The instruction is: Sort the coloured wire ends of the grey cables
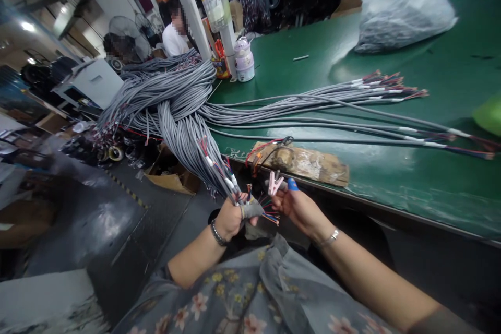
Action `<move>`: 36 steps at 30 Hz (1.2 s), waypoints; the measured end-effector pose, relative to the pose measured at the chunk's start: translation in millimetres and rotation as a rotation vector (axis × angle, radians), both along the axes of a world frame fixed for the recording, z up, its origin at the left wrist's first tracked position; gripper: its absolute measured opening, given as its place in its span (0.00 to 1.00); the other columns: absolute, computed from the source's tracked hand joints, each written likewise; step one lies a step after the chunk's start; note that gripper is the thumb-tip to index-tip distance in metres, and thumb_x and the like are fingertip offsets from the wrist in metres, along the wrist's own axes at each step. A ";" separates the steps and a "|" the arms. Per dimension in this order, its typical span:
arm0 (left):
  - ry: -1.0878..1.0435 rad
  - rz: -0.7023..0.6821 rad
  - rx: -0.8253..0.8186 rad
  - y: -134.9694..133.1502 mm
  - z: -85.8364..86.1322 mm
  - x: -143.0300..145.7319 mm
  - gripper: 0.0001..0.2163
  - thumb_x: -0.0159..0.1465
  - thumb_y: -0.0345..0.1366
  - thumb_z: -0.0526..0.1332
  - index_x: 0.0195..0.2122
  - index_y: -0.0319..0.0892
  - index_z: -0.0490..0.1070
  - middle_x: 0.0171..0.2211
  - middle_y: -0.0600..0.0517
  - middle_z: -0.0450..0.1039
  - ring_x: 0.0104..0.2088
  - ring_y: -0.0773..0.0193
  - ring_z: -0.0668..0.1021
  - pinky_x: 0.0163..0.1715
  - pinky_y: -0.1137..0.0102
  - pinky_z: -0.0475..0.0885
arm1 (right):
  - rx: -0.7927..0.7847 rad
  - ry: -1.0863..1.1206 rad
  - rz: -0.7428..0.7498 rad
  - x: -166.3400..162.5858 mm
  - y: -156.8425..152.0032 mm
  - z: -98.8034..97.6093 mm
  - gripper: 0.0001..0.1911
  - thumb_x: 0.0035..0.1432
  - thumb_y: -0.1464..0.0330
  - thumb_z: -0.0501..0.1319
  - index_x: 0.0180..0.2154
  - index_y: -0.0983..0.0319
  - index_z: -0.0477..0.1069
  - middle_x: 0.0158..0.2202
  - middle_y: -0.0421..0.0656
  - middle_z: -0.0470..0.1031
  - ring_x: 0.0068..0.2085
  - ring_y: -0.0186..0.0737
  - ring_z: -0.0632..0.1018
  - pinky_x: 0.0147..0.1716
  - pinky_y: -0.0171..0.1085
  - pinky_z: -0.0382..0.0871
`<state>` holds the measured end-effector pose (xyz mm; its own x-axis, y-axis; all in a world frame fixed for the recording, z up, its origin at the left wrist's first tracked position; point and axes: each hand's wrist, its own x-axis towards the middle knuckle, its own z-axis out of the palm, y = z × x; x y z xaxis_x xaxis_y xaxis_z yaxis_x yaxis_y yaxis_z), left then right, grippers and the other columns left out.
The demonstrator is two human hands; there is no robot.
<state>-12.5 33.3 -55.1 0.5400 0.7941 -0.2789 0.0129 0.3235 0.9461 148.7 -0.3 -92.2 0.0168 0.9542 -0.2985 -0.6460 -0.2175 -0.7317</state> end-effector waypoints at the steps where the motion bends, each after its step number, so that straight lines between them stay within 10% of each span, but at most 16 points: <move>1: -0.004 0.003 0.000 0.4 -0.1 3.3 0.19 0.44 0.47 0.70 0.12 0.39 0.66 0.11 0.55 0.63 0.13 0.72 0.63 0.17 0.73 0.56 | 0.029 -0.050 -0.018 0.2 3.7 2.4 0.27 0.44 0.42 0.64 0.27 0.60 0.73 0.24 0.40 0.70 0.23 0.33 0.65 0.26 0.36 0.64; 7: -0.007 0.032 0.086 -2.5 -2.9 22.9 0.18 0.51 0.44 0.68 0.12 0.39 0.68 0.12 0.54 0.65 0.15 0.72 0.65 0.21 0.72 0.59 | 0.063 -0.415 -0.234 -6.5 10.0 14.5 0.29 0.45 0.40 0.61 0.18 0.59 0.66 0.18 0.39 0.65 0.23 0.37 0.65 0.25 0.38 0.63; 16: 0.011 0.032 0.098 -5.5 2.5 24.7 0.19 0.50 0.44 0.68 0.11 0.39 0.67 0.11 0.54 0.63 0.16 0.71 0.64 0.22 0.71 0.60 | -0.014 0.213 0.082 -14.7 12.8 16.0 0.27 0.47 0.43 0.63 0.33 0.61 0.71 0.25 0.45 0.76 0.23 0.44 0.76 0.16 0.38 0.67; 36: 0.136 -0.035 0.085 -6.2 1.9 20.1 0.20 0.48 0.48 0.68 0.11 0.40 0.65 0.10 0.55 0.62 0.14 0.71 0.63 0.19 0.72 0.58 | -0.083 0.292 -0.042 -17.2 15.3 10.7 0.24 0.48 0.47 0.66 0.34 0.61 0.71 0.23 0.42 0.74 0.24 0.42 0.76 0.23 0.40 0.72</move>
<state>7.6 27.2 -53.2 0.5297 0.7993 -0.2838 0.1527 0.2392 0.9589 131.4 15.0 -81.5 -0.0420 0.9265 -0.3739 -0.8361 -0.2375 -0.4946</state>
